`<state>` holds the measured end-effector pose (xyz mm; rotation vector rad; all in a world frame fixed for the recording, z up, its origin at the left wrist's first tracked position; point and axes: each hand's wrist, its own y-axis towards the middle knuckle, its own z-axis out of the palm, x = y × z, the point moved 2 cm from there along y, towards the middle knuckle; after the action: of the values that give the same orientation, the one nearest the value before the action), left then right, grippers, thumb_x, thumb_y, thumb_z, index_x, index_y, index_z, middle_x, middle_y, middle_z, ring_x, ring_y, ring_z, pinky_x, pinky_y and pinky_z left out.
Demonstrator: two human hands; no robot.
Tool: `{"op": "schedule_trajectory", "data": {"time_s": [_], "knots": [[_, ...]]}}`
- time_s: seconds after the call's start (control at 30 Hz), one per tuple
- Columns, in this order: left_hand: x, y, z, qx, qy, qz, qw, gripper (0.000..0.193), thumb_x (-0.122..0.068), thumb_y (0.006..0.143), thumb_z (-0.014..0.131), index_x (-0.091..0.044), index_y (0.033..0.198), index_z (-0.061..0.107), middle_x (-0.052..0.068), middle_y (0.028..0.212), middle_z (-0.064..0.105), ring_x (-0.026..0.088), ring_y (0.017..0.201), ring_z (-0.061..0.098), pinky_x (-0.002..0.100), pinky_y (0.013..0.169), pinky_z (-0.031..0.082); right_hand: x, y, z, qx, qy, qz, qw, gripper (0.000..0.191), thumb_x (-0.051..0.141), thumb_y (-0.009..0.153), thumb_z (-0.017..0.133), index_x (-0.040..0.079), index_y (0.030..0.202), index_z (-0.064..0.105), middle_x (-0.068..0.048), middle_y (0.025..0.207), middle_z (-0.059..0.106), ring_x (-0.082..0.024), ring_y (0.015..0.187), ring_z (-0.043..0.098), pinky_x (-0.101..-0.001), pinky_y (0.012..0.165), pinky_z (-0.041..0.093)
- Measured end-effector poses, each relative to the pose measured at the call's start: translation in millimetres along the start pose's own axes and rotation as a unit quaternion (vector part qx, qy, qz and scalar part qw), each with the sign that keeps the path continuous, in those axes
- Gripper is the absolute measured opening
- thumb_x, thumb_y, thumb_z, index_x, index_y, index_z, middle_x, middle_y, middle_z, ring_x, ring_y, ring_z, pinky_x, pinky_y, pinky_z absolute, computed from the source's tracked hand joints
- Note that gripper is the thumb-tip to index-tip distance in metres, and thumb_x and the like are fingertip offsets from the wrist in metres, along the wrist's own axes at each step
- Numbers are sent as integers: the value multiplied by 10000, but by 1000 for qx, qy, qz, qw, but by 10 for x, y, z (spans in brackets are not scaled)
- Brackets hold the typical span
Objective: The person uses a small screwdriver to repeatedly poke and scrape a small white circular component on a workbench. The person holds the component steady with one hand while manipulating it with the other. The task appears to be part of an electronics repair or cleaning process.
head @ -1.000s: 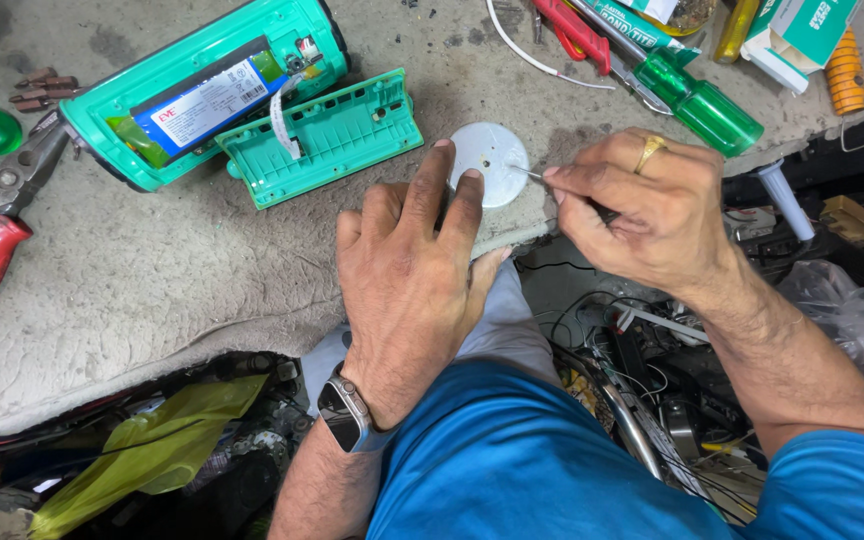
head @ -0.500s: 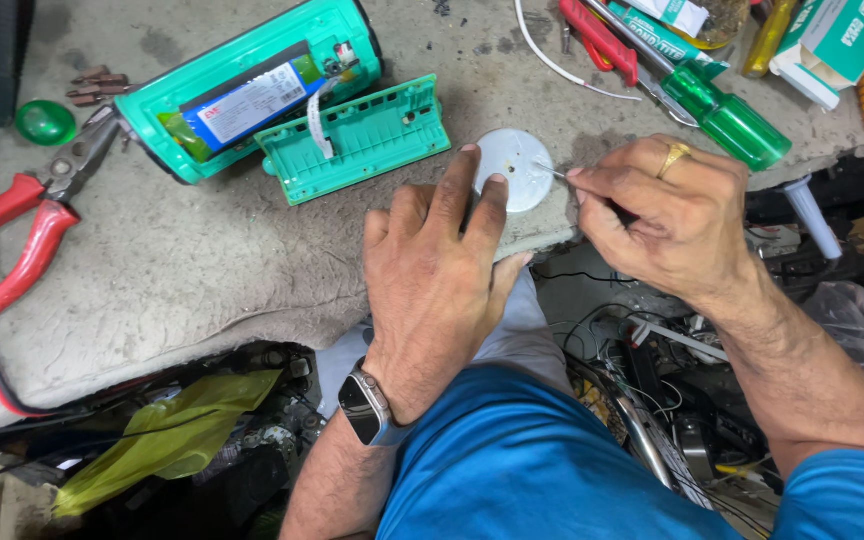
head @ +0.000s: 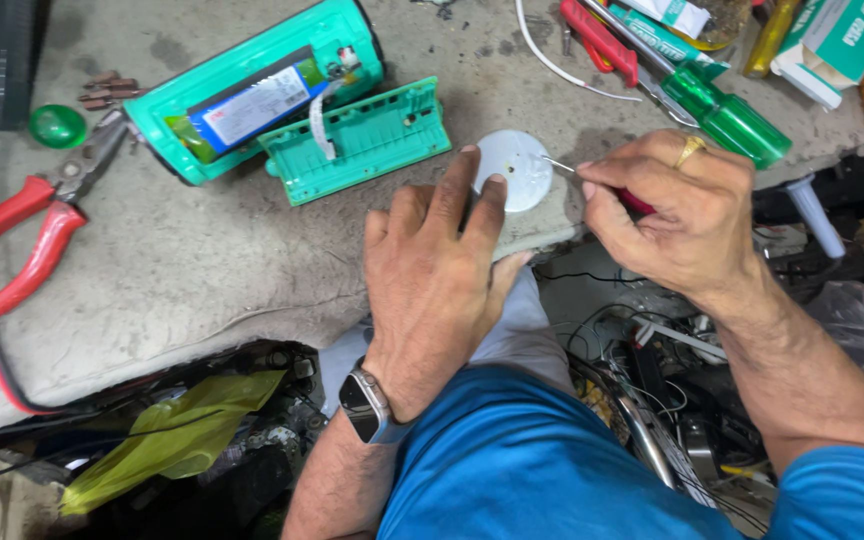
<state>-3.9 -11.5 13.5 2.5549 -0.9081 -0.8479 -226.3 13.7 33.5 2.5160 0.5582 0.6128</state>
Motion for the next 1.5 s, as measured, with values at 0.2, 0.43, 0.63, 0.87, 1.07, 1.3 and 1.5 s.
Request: {"op": "schedule_trajectory", "data": {"time_s": [0.2, 0.43, 0.63, 0.87, 1.07, 1.3, 1.5], "knots": [[0, 6, 5, -1, 3, 4, 1000, 641, -411, 781, 840, -71, 1299, 678, 120, 1447, 571, 294, 1073, 569, 457, 845, 420, 35, 15, 8, 12, -3, -10, 1000, 128, -22, 930, 777, 8, 1053, 755, -103, 954, 725, -189, 800, 729, -284, 693, 566], [0, -3, 2, 0, 1, 4, 1000, 653, -413, 780, 838, -65, 1309, 677, 119, 1455, 567, 290, 1093, 568, 455, 861, 417, 75, 59, -7, 28, -27, -21, 999, 130, -16, 885, 778, 12, 1010, 757, -88, 923, 713, -214, 819, 721, -304, 691, 564], [4, -4, 11, 3, 6, 5, 1000, 658, -410, 776, 839, -66, 1311, 673, 120, 1458, 561, 289, 1092, 563, 457, 859, 415, 58, 52, -7, 27, -21, -27, 999, 116, -15, 905, 772, 7, 1017, 756, -85, 925, 713, -211, 830, 727, -299, 695, 567], [1, 1, 2, 1, 4, 6, 1000, 645, -407, 784, 840, -76, 1312, 671, 113, 1459, 559, 290, 1103, 565, 456, 861, 415, 60, 43, 6, 26, -38, -23, 999, 133, -11, 881, 783, 10, 1011, 764, -96, 918, 713, -224, 827, 716, -308, 682, 558], [1, -6, 4, 9, 9, 0, 1000, 637, -410, 796, 839, -79, 1314, 672, 111, 1462, 558, 289, 1084, 561, 453, 854, 414, 68, 8, 25, 22, -23, -29, 999, 131, -17, 899, 784, 15, 1025, 761, -87, 916, 709, -211, 805, 716, -297, 673, 555], [-1, -4, -7, 5, 11, 4, 1000, 643, -410, 791, 836, -76, 1315, 671, 113, 1463, 560, 292, 1079, 560, 453, 856, 411, 79, 16, 26, 12, -32, -45, 998, 134, -19, 904, 785, 17, 1030, 761, -81, 910, 703, -210, 785, 712, -312, 688, 561], [3, -11, 3, 5, 14, 5, 1000, 640, -420, 801, 835, -75, 1316, 673, 117, 1456, 563, 300, 1062, 555, 450, 841, 408, 88, 29, 31, 0, -35, -21, 999, 124, -5, 905, 788, 13, 1024, 755, -81, 909, 694, -214, 795, 713, -313, 682, 554]]}}
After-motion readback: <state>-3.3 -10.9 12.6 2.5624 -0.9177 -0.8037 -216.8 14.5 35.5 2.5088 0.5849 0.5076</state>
